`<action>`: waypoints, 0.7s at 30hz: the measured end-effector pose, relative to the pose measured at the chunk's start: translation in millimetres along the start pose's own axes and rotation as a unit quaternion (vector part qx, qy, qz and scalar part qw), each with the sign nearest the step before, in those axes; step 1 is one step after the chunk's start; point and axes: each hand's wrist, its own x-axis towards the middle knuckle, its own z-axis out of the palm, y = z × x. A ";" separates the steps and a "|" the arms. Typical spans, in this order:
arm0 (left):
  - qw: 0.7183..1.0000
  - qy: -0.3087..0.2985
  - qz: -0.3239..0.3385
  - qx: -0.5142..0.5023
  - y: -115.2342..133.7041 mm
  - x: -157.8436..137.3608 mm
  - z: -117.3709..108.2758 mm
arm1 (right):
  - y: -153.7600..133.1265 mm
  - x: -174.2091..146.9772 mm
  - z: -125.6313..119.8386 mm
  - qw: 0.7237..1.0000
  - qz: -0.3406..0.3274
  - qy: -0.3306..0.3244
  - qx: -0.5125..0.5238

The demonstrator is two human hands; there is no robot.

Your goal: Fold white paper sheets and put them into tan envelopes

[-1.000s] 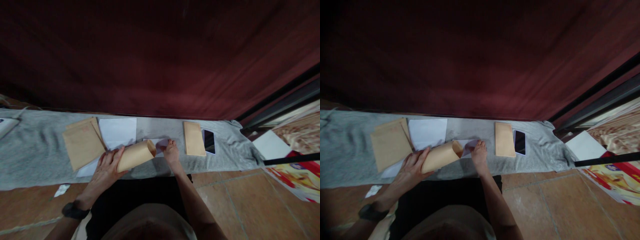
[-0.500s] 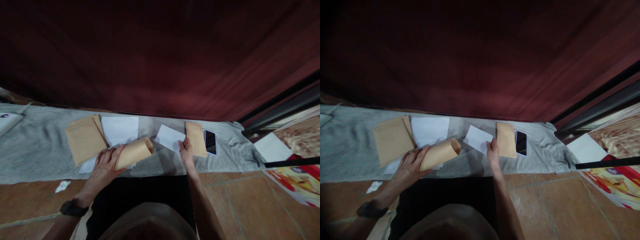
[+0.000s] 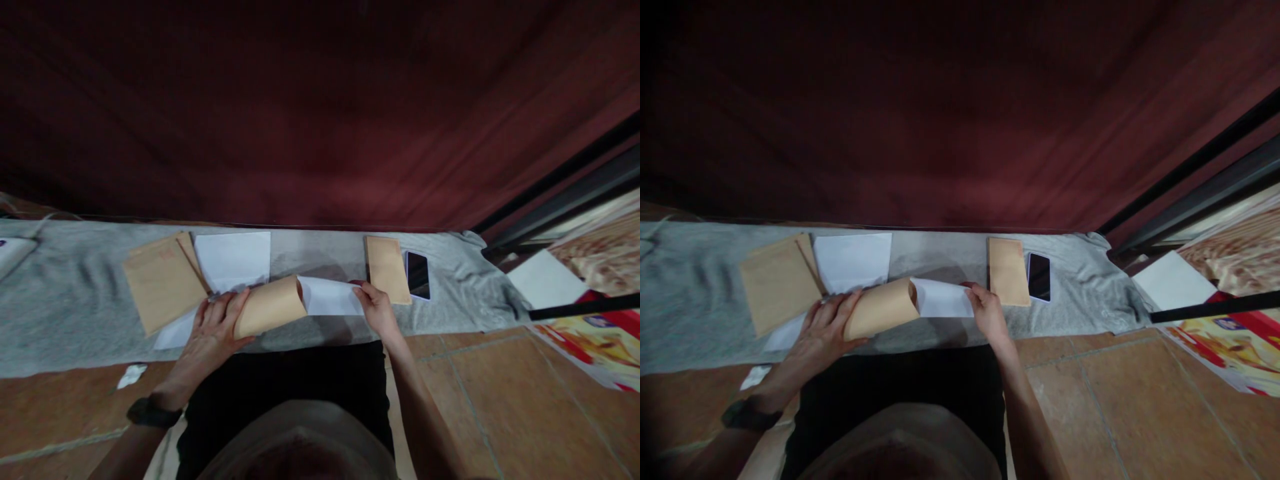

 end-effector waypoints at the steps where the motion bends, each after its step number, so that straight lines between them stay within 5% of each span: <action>1: 1.000 -0.001 0.002 0.002 0.8 0.9 -0.6 | -1.4 0.8 -3.1 1.000 -0.007 -0.011 -0.017; 9: 1.000 0.004 -0.007 -0.011 9.6 6.0 0.0 | 14.0 7.5 -7.1 0.997 0.006 -0.014 -0.080; 17: 1.000 -0.008 0.022 -0.021 30.5 19.8 3.6 | 16.3 -4.8 28.6 0.998 0.042 -0.025 0.042; 21: 0.999 0.002 0.025 -0.034 41.0 28.1 8.9 | 11.7 -13.3 44.7 0.990 0.068 0.041 0.112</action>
